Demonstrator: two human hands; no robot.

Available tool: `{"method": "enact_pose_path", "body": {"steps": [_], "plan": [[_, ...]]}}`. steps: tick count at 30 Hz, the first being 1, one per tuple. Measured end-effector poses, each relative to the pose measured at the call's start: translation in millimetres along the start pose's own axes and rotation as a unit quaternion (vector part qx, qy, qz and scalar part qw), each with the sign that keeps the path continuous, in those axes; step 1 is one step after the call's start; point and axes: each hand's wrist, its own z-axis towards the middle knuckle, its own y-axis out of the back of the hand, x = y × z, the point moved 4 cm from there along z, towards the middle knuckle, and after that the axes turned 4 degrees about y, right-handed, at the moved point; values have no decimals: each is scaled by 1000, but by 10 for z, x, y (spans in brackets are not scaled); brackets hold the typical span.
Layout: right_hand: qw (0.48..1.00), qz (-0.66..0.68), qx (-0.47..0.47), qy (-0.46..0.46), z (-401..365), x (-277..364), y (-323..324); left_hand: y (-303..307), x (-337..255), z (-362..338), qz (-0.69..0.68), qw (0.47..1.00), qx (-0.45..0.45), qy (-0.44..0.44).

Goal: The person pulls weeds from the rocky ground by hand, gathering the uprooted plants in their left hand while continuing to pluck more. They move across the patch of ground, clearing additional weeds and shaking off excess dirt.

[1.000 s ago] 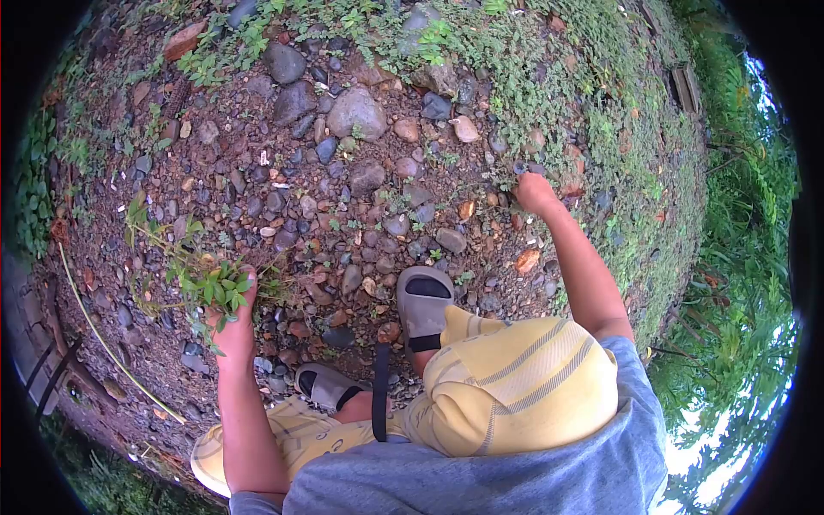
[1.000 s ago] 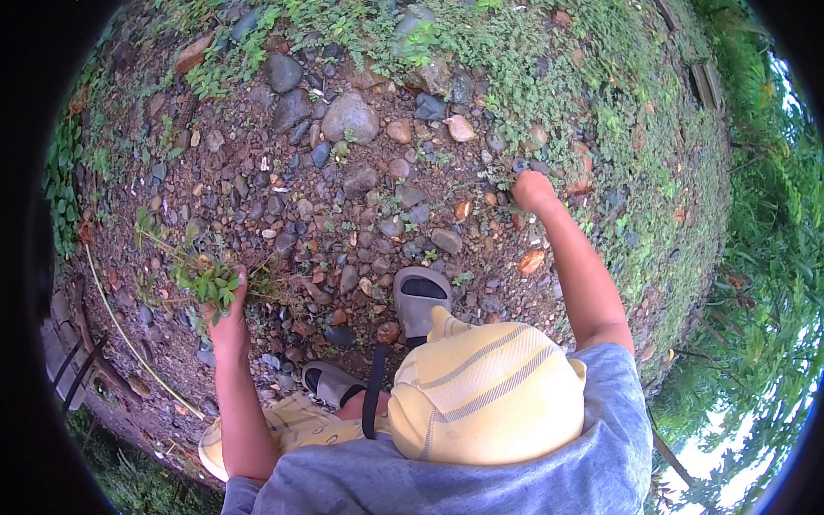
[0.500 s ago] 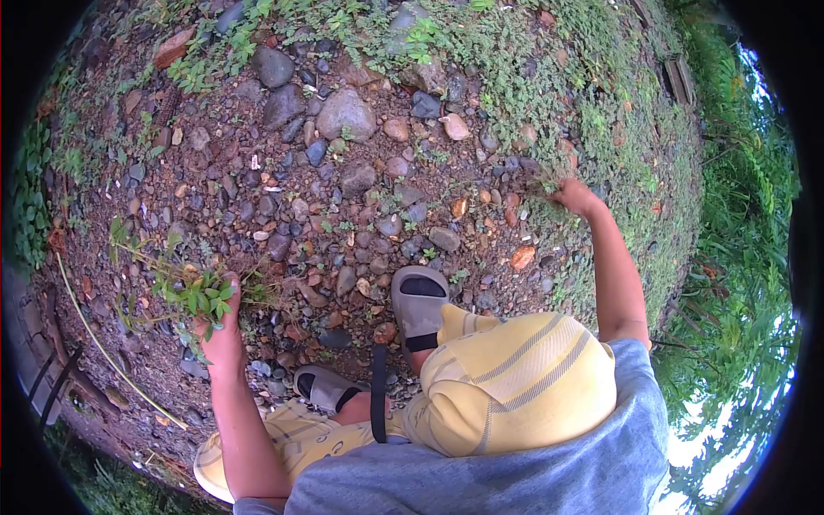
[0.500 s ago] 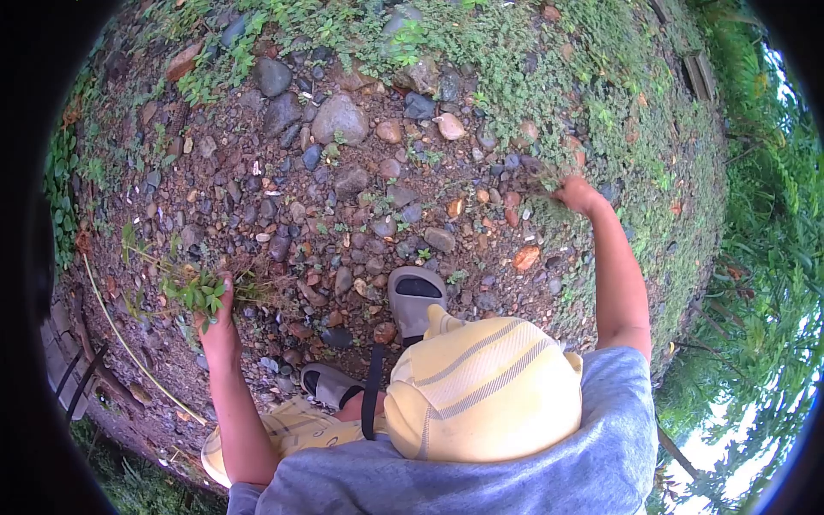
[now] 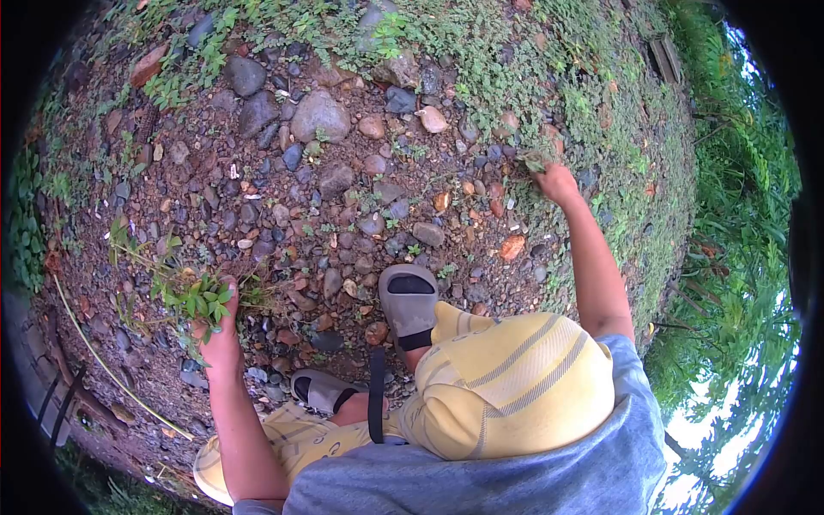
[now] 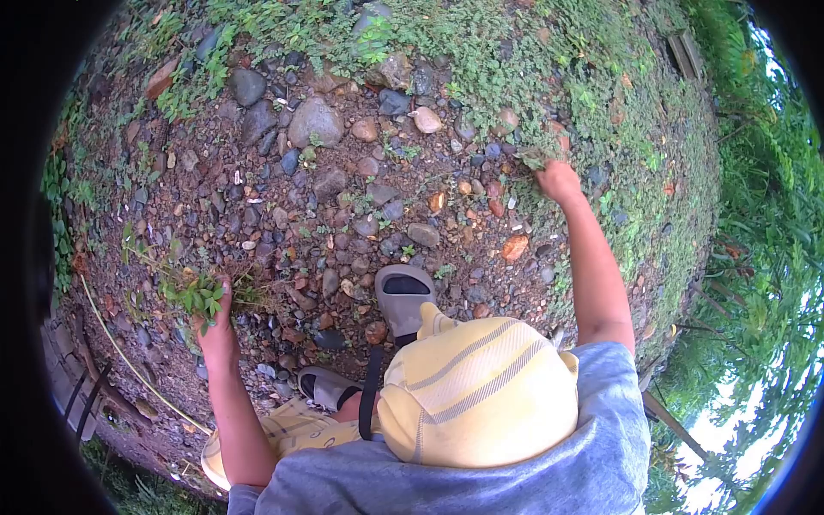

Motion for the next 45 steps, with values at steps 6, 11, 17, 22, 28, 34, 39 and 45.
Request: {"method": "enact_pose_path", "body": {"steps": [6,11,17,22,28,34,39,45], "plan": [[995,-35,85,-41,-97,405,-62,33,-43,-17,1,1000,-1,-14],[995,-25,87,-44,-123,443,-115,45,51,8,-12,1000,4,-10],[997,-11,72,-37,-61,366,-242,-12,-32,38,-15,1000,0,-8],[996,-34,80,-8,-18,467,-146,-16,-75,44,-24,1000,10,-16],[996,24,77,24,205,325,-277,47,-41,73,-38,999,10,6],[995,-13,99,8,77,362,-224,25,-41,67,-26,1000,-12,-11],[997,-10,60,-43,-44,448,-201,29,-10,82,-37,999,2,-10],[996,-87,30,-2,-119,676,-159,79,-38,72,-8,1000,9,-17]]}}
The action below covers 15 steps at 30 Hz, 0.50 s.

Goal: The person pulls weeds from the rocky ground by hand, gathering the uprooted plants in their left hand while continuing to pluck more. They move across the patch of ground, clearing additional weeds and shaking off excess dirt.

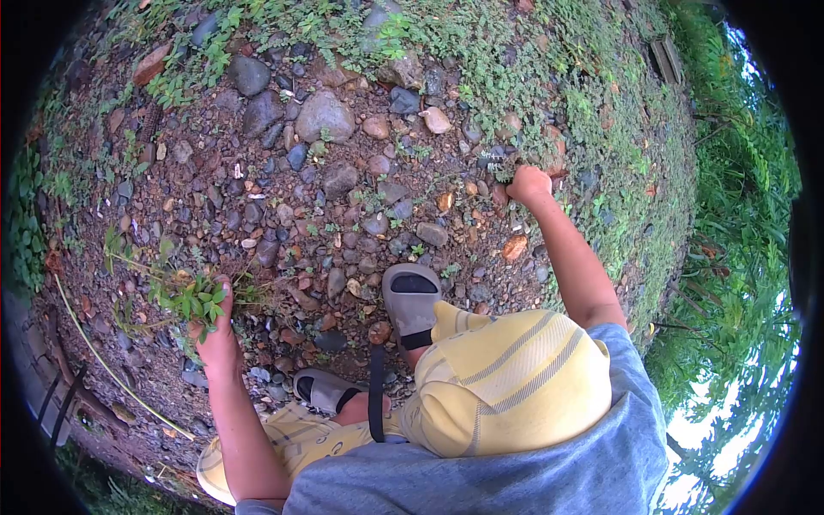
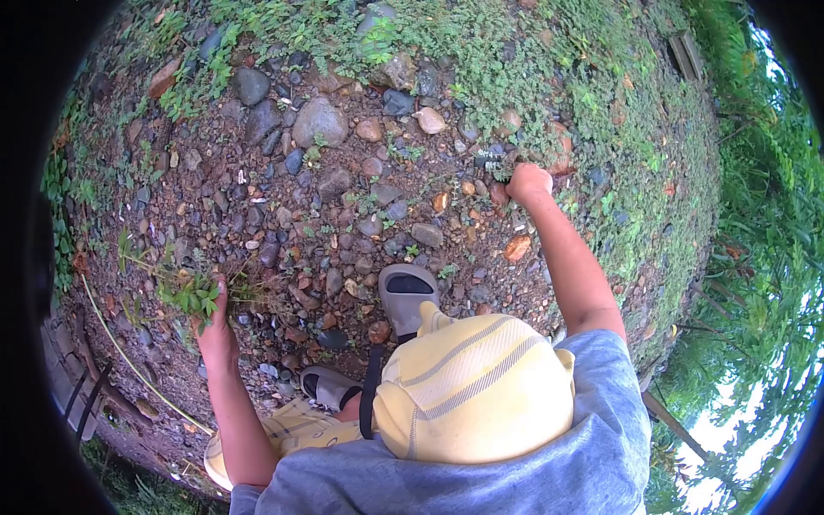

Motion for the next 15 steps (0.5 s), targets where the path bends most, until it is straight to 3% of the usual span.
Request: {"method": "enact_pose_path", "body": {"steps": [4,15], "plan": [[999,47,-11,13,88,-90,-173,18,5,-15,-26,999,-20,-12],[1000,-9,-13,24,-59,-46,-63,-56,-19,-30,-12,1000,-12,3]]}}
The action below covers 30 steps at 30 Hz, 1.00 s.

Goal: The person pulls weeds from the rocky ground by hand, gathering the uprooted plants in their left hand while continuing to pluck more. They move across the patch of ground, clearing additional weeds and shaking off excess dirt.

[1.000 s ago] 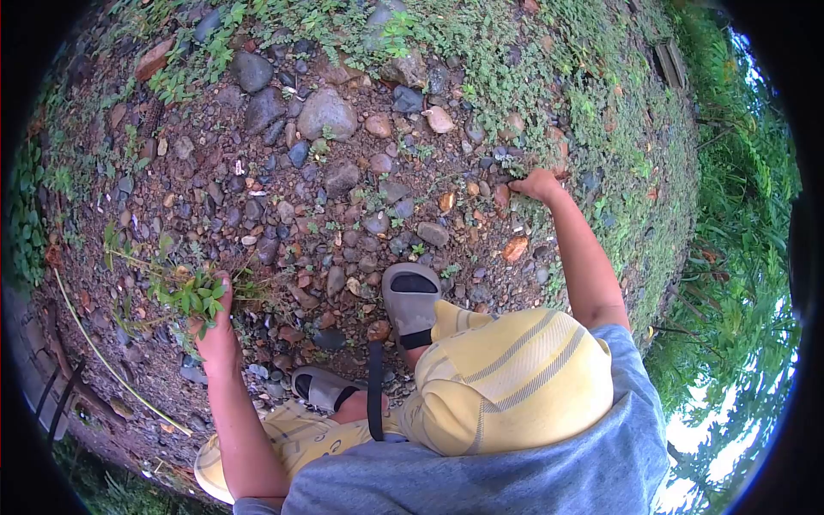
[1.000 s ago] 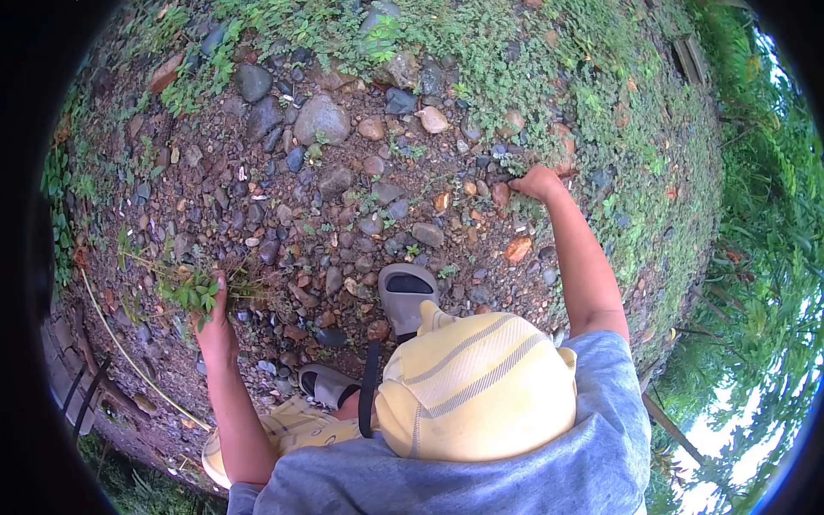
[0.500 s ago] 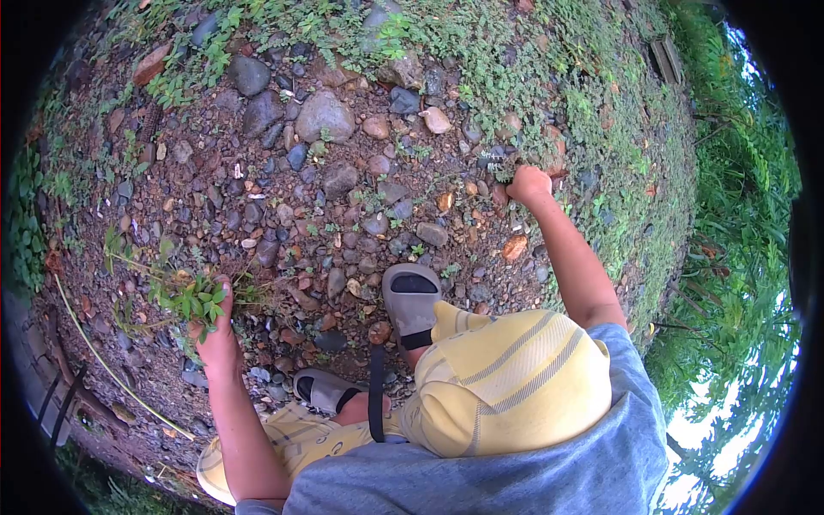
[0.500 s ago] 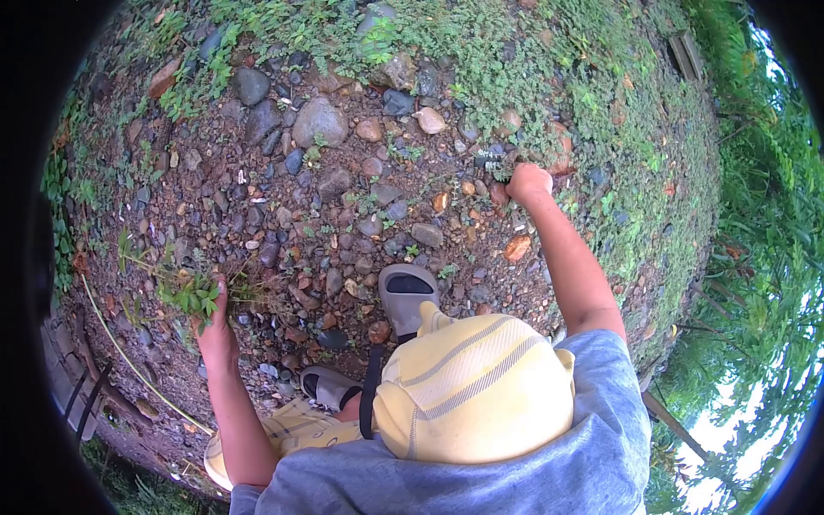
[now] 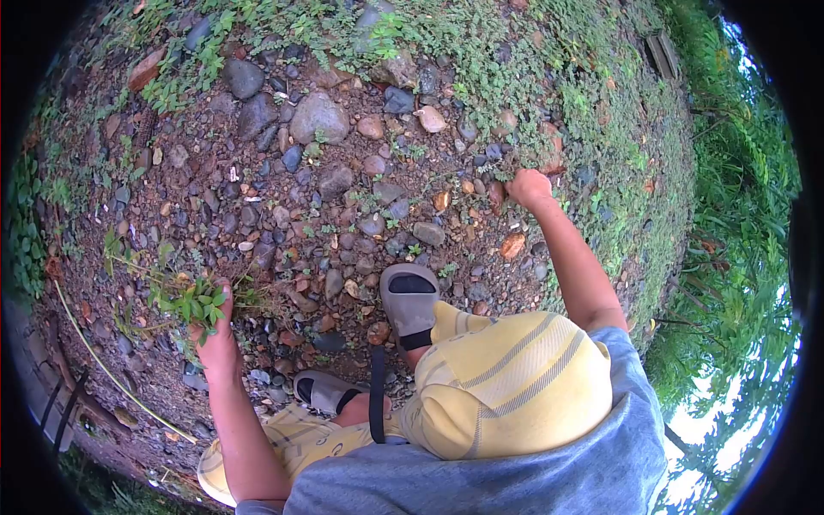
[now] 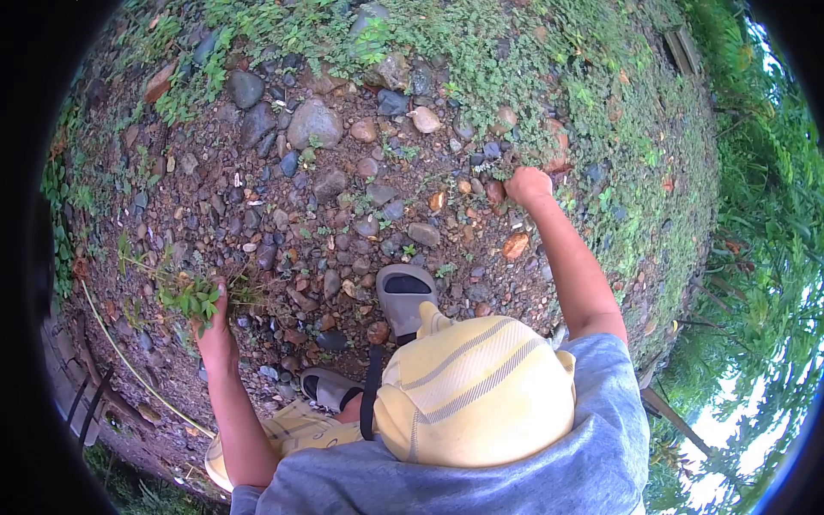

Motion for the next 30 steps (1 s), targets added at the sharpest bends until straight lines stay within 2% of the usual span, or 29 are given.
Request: {"method": "enact_pose_path", "body": {"steps": [10,18,20,23,24,25,27,29,30], "plan": [[998,-35,-26,43,38,68,25,9,55,43,-15,999,21,25],[989,135,25,61,169,-254,-101,-44,-20,46,-13,1000,22,-16],[982,165,46,75,196,-320,-116,-13,-2,64,-12,1000,20,5],[950,310,38,16,235,-559,-86,14,41,88,-18,1000,-16,4],[923,379,57,-45,33,-536,215,22,48,98,-22,999,-32,-1],[921,388,13,-30,56,-688,317,31,50,115,-22,999,-22,-2],[947,308,-62,-72,167,-1059,443,50,61,156,-26,1000,-3,-3],[975,197,-85,-52,211,-1264,497,26,46,148,-27,1000,2,-7],[974,209,-77,-46,223,-1272,450,15,40,140,-26,1000,4,-8]]}}
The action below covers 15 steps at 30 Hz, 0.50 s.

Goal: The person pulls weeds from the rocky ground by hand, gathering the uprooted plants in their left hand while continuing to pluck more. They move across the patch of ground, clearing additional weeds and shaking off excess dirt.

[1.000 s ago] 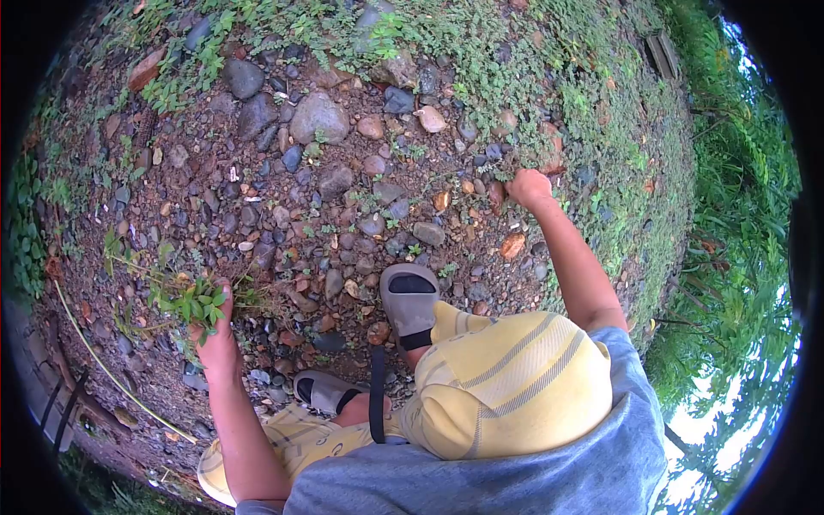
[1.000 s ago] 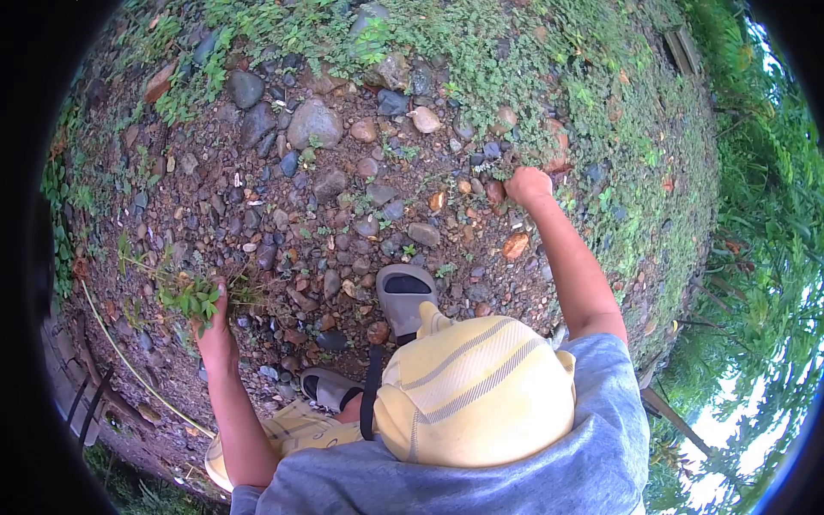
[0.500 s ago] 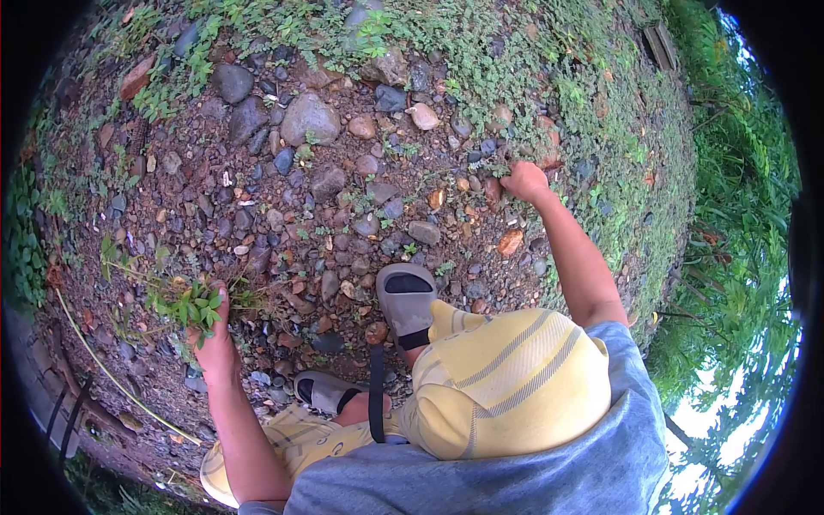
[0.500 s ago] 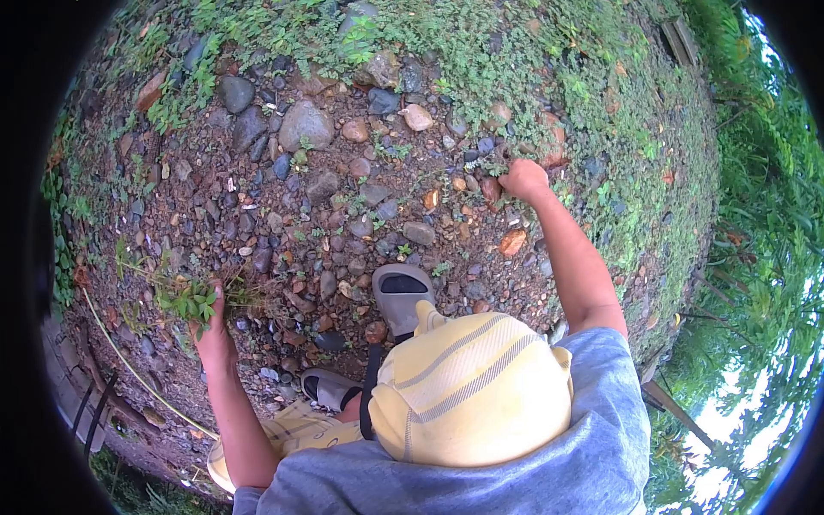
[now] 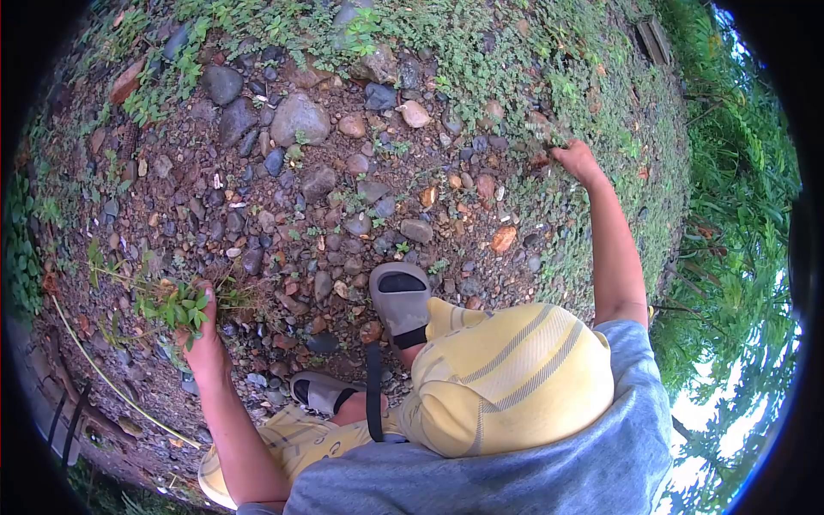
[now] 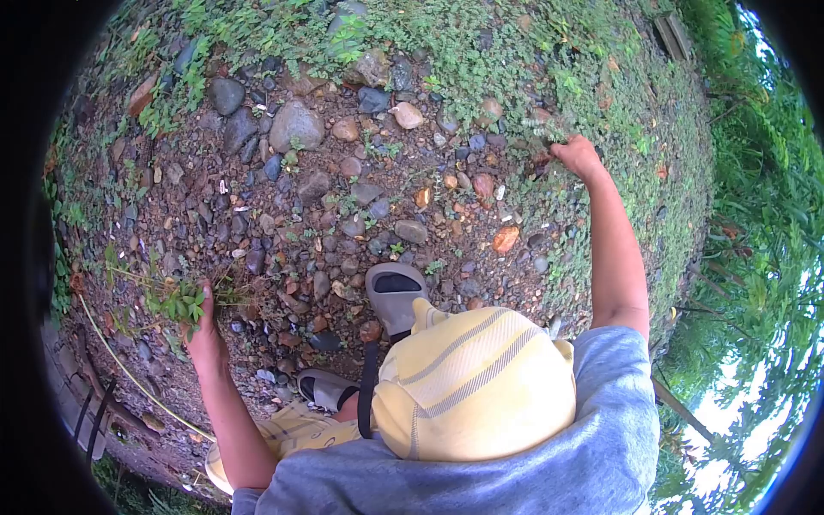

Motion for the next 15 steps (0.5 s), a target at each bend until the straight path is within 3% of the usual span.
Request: {"method": "enact_pose_path", "body": {"steps": [2,5,6,9,15], "plan": [[999,26,18,6,0,-48,-121,-33,0,-33,-9,1000,-12,7],[998,-40,57,9,-143,154,-362,-51,-13,-42,-3,1000,2,9],[988,-138,70,10,-141,203,-469,-48,-21,-41,1,1000,10,8],[979,-190,68,-40,-290,232,-619,4,-6,-20,-2,1000,4,-1],[975,-174,120,-75,-434,272,-713,30,50,-42,-5,1000,-11,7]]}}
